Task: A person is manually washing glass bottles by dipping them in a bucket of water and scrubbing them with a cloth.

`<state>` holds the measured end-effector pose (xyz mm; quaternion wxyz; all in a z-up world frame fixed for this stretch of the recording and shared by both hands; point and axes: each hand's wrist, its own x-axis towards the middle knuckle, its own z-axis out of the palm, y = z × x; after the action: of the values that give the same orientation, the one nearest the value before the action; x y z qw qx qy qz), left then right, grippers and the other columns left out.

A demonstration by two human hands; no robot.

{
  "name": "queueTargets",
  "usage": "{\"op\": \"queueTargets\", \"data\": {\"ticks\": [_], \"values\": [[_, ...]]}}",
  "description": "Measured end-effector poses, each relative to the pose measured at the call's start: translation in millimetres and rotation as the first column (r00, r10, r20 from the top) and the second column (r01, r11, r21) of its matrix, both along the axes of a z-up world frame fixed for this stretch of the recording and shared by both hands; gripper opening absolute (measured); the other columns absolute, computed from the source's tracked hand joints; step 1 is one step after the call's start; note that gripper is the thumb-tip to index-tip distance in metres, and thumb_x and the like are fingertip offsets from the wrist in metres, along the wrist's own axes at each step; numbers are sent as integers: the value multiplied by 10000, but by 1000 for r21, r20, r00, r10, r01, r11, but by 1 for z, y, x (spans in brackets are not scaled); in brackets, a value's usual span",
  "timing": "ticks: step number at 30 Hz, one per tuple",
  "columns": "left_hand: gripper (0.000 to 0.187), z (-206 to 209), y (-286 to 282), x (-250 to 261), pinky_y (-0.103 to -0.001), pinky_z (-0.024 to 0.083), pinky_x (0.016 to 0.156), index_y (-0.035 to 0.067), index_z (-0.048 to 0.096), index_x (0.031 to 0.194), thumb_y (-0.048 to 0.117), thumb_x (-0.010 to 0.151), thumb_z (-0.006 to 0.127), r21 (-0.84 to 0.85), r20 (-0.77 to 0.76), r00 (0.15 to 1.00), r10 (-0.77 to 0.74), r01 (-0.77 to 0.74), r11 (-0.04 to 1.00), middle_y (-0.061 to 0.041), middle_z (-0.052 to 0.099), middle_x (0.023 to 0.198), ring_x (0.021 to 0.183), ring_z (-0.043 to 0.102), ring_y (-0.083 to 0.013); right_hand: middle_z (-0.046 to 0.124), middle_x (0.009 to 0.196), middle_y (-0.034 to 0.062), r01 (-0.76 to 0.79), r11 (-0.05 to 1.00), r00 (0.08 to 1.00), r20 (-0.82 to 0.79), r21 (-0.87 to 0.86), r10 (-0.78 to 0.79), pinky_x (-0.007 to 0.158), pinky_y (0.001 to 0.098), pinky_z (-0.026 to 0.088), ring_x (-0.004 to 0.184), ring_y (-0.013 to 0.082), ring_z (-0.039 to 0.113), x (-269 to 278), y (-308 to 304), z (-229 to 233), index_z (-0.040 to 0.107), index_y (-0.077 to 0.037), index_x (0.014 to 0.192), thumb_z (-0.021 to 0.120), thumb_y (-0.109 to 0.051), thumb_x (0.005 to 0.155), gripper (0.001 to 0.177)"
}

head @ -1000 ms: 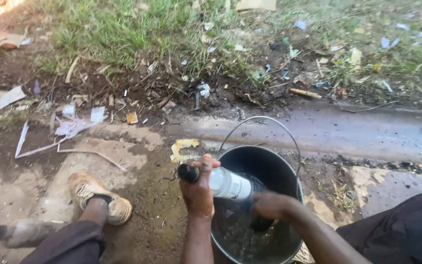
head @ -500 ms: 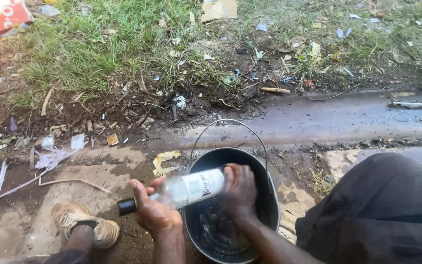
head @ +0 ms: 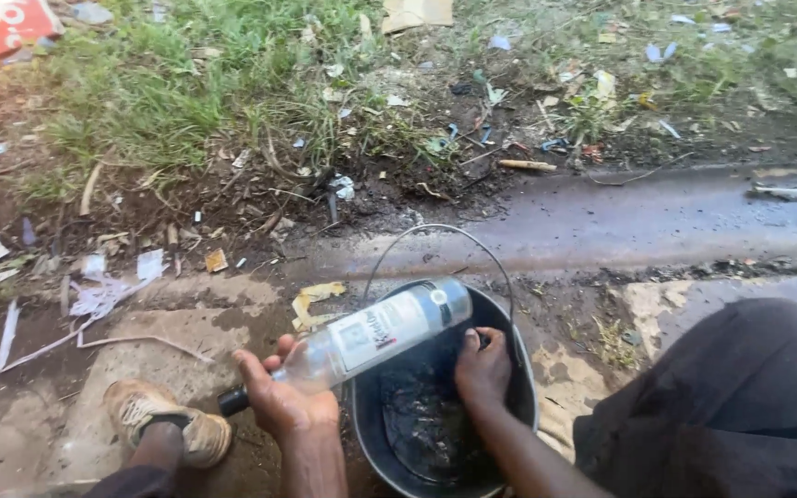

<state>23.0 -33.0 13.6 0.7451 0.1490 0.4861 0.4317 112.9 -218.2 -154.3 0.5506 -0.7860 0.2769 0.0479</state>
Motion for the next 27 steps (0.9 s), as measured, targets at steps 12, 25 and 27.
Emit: {"op": "queueTargets", "data": {"ticks": [12,25,27], "values": [[378,-24,15,-15,-549,545,1040,240,542,693,393,1018,658,341,216,919,-330,246,907,-112,814,850,938,802,-312,744,1293,16,-989,143,134,-686,-44,715,998,362,545,1163,199,704,7,22,19,742,-246,1254,541,-535,1017,424],[215,-31,-1,-2,-632,651,895,150,607,731,234,915,680,465,110,892,-439,344,816,-112,785,812,888,806,-370,697,1382,60,-976,19,-61,-352,219,934,1032,421,510,1208,232,652,-18,-18,212,655,-272,1409,571,-299,914,503],[194,-33,-7,-6,-617,650,905,145,633,733,186,918,674,484,65,887,-458,373,792,-112,791,813,882,812,-363,785,1248,38,-936,206,134,-253,285,958,993,417,555,1111,228,706,-19,-17,225,759,-338,1267,601,-289,879,422]]}}
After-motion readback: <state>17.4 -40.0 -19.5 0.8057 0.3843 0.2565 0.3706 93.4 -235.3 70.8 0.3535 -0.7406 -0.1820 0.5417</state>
